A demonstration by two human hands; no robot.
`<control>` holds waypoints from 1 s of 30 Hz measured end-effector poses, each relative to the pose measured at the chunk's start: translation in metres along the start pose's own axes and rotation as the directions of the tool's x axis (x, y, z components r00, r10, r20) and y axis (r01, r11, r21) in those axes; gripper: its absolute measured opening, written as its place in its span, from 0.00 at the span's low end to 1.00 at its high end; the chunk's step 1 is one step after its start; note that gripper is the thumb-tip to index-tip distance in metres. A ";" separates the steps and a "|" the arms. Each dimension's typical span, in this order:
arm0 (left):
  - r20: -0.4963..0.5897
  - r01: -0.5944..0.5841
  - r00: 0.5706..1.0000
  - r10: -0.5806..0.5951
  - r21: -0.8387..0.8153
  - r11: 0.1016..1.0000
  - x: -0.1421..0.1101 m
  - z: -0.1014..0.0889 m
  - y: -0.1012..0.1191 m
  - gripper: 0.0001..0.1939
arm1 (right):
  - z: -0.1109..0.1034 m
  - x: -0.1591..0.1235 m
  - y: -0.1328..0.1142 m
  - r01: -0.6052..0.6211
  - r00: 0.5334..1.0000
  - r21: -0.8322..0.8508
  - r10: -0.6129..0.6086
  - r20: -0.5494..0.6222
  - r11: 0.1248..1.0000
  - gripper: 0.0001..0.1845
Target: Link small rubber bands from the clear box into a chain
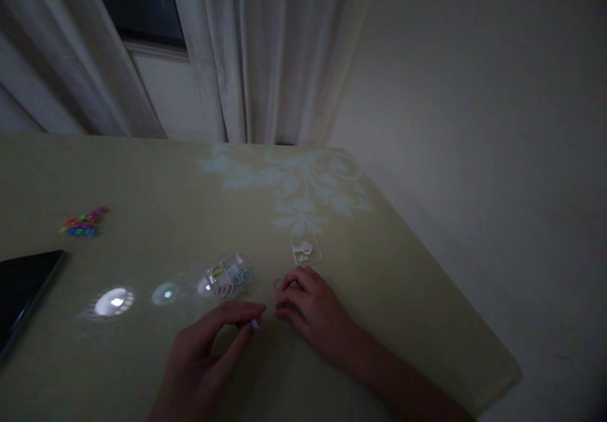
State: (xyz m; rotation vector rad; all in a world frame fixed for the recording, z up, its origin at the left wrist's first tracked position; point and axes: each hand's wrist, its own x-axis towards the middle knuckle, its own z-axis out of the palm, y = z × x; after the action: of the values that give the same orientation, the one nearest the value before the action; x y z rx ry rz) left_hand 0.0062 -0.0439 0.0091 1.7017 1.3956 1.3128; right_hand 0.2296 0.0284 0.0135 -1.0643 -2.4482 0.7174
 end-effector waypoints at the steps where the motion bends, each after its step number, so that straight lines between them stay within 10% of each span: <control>1: 0.007 -0.013 1.000 0.013 -0.011 1.000 0.001 0.000 0.001 0.10 | 0.002 0.000 -0.001 0.005 1.000 -0.035 -0.005 0.019 0.999 0.05; 15: 0.053 -0.072 0.996 0.074 -0.030 0.997 0.006 -0.002 -0.001 0.10 | 0.015 -0.001 0.001 0.008 0.998 -0.157 0.003 0.068 0.988 0.03; 23: 0.082 -0.112 0.990 0.114 -0.030 0.993 0.005 0.002 -0.002 0.10 | -0.003 -0.005 -0.024 -0.075 0.997 0.586 0.061 0.044 0.807 0.04; 30: 0.049 -0.111 0.993 0.111 0.009 0.994 0.002 0.000 -0.001 0.10 | 0.002 -0.002 -0.014 -0.108 0.987 0.568 0.157 -0.038 0.816 0.06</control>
State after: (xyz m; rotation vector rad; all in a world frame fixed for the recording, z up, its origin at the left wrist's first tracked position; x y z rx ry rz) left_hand 0.0064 -0.0415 0.0091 1.8295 1.3002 1.3163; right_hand 0.2215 0.0182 0.0199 -0.9929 -1.9003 1.3138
